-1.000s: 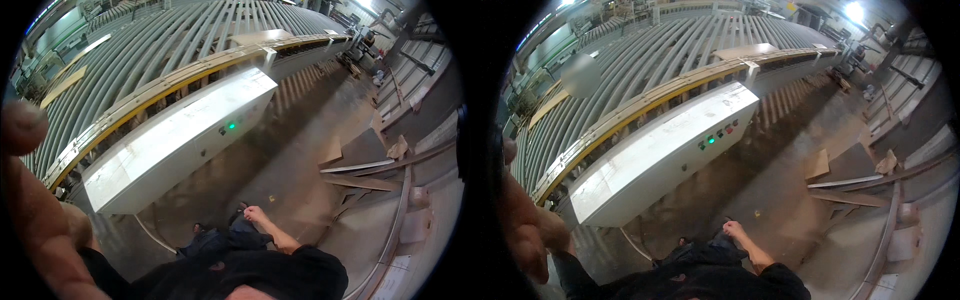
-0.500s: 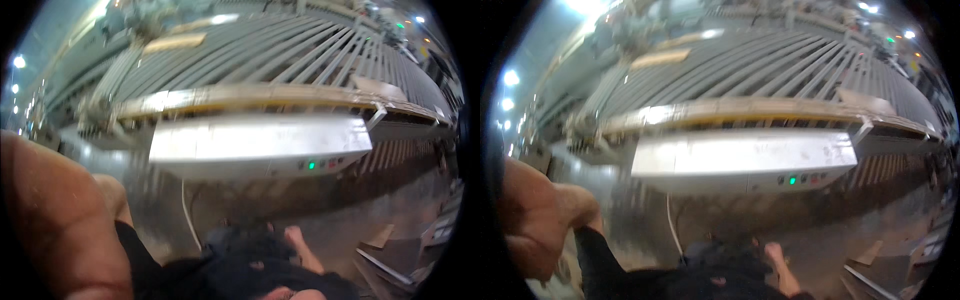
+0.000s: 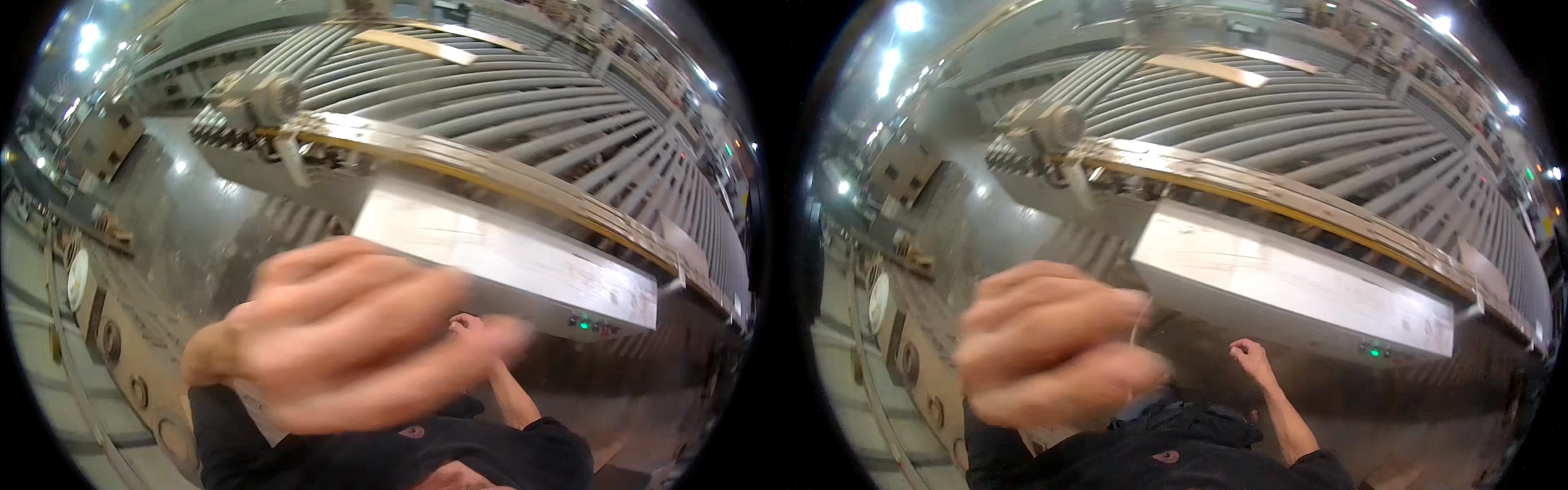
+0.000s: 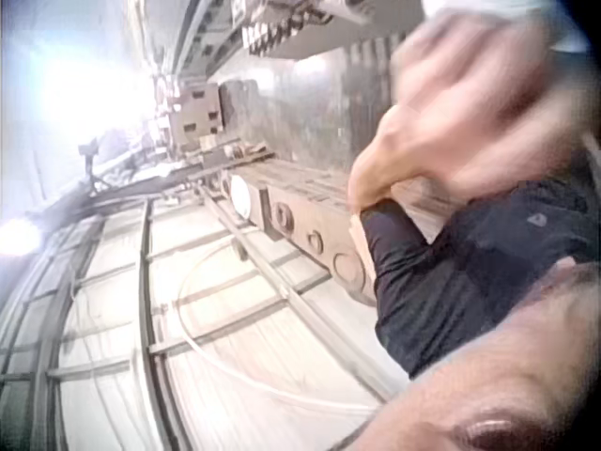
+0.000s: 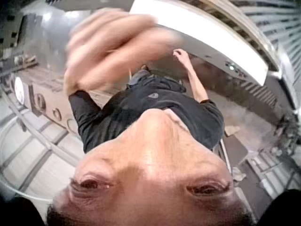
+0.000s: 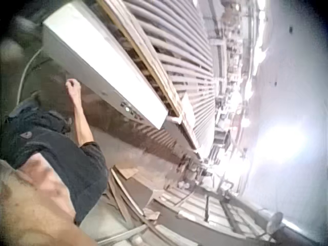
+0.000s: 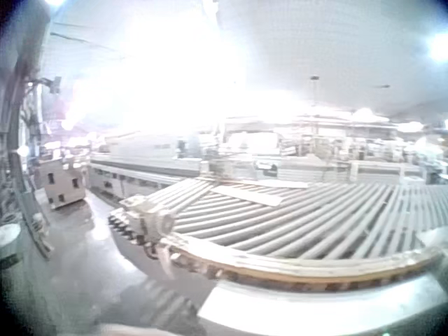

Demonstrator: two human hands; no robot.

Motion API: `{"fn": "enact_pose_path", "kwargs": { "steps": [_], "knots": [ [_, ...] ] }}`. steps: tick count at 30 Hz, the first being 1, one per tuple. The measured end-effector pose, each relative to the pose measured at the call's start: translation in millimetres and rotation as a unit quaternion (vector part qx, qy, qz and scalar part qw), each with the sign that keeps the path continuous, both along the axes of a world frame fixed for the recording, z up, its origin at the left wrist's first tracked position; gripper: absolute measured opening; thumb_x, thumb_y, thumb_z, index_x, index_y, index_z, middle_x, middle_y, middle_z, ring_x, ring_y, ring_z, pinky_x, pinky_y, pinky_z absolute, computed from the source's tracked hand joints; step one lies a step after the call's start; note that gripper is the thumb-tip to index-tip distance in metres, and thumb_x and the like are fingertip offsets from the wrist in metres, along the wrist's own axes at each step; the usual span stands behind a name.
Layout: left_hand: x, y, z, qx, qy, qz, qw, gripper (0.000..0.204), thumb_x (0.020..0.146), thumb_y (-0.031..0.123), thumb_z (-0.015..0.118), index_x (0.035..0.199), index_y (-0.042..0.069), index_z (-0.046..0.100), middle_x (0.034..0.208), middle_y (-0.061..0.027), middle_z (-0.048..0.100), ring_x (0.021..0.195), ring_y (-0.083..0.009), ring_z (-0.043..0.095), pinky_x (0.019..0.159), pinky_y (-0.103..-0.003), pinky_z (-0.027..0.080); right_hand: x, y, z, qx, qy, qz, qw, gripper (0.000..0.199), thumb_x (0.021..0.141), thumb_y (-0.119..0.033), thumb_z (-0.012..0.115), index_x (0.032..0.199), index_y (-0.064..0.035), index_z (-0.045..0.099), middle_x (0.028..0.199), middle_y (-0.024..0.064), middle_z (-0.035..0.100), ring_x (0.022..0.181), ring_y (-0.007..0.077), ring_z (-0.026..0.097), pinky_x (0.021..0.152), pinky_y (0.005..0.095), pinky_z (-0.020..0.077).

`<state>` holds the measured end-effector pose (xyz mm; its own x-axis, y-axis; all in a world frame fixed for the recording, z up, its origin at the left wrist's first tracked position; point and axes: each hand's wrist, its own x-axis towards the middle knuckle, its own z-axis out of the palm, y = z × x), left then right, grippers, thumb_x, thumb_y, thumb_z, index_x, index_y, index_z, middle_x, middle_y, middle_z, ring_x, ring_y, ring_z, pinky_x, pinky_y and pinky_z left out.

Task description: The person picks up a wooden board and feeds it into an edge-banding machine, then monitors the board as it moves along the conveyor rollers.

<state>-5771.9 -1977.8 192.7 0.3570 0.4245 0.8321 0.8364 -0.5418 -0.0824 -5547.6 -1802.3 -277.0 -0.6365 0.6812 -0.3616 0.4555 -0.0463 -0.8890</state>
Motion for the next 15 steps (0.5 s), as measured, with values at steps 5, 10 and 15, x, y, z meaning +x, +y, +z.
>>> {"fn": "enact_pose_path", "kwargs": {
  "steps": [5,10,15],
  "knots": [
    [-67,-13,-3,0.075,0.012,-0.090,0.993,0.022,0.084,0.030,0.063,0.092,0.012,0.073,0.078,-0.0085,0.067,0.059,-0.0160,0.061,0.056,-0.027,0.056,-117,-66,66,0.029,-0.001,0.132,0.991,0.026,0.085,-0.020,0.062,0.101,-0.0006,0.066,0.086,0.0114,0.069,0.078,0.0176,0.065,0.074,0.0311,0.0510],
    [-146,-14,-3,0.083,-0.151,-0.050,0.984,0.053,0.085,0.054,0.061,0.084,0.002,0.072,0.054,-0.0004,0.052,0.049,-0.0139,0.054,0.050,-0.024,0.052,-226,-98,64,0.053,0.009,0.254,0.966,0.026,0.085,-0.020,0.061,0.105,-0.0033,0.065,0.095,0.0160,0.068,0.087,0.0248,0.065,0.082,0.0357,0.0503],
    [-201,-79,-19,0.105,-0.094,0.059,0.988,0.027,0.086,0.033,0.063,0.090,0.008,0.073,0.073,-0.0064,0.067,0.055,-0.0159,0.061,0.052,-0.027,0.053,-320,-130,31,0.106,-0.016,0.405,0.908,0.025,0.085,-0.021,0.060,0.102,-0.0031,0.065,0.091,0.0168,0.068,0.088,0.0301,0.066,0.081,0.0396,0.0508]
  ]
}}
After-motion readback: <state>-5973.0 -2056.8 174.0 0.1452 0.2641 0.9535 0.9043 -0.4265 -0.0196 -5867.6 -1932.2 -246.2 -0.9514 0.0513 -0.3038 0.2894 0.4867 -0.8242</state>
